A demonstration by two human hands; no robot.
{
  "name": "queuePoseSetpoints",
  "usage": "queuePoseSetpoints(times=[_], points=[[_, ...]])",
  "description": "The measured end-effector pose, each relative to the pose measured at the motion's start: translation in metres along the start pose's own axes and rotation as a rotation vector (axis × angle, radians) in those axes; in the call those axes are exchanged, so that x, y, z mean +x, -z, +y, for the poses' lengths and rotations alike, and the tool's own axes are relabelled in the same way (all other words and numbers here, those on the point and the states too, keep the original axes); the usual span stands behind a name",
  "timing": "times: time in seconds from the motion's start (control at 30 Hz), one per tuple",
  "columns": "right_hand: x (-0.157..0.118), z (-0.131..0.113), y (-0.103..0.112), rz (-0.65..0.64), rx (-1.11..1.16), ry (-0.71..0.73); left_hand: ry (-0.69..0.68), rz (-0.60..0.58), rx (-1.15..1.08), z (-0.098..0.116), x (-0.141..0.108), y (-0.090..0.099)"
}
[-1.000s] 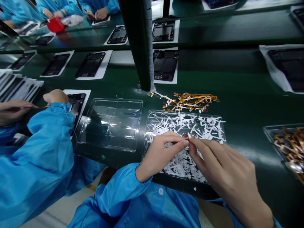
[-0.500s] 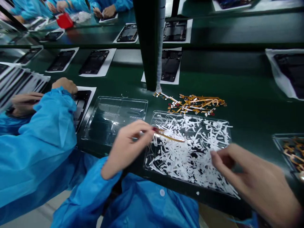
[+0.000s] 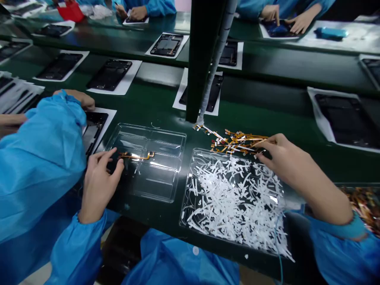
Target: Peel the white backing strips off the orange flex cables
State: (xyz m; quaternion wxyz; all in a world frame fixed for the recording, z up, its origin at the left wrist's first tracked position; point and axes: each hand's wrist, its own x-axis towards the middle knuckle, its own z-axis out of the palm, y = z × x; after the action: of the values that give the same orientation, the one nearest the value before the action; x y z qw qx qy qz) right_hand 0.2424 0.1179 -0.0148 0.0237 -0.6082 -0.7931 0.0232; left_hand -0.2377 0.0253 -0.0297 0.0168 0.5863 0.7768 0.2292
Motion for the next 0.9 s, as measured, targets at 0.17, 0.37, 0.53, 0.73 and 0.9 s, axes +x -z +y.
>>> queuePoseSetpoints(times=[0.17,0.37,0.53,0.73,0.9], points=[[0.004,0.020,0.015,-0.090,0.242,-0.044,-0.145,0.031,-0.091,0.038,-0.003,0.006],[0.006,0.019,0.031,-0.218,0.740,-0.152,-0.344,-0.167,-0.306,0.086,-0.010,-0.001],[0.015,0.005,0.029,-0.249,1.031,-0.124,-0.481,-0.381,-0.428,0.120,-0.019,-0.008],[0.026,-0.010,0.028,0.041,1.205,-0.134,-0.633,-0.538,-0.450,0.168,-0.024,-0.007],[0.026,-0.019,0.029,0.030,1.264,0.061,-0.705,-0.601,-0.491,0.182,-0.034,-0.016]])
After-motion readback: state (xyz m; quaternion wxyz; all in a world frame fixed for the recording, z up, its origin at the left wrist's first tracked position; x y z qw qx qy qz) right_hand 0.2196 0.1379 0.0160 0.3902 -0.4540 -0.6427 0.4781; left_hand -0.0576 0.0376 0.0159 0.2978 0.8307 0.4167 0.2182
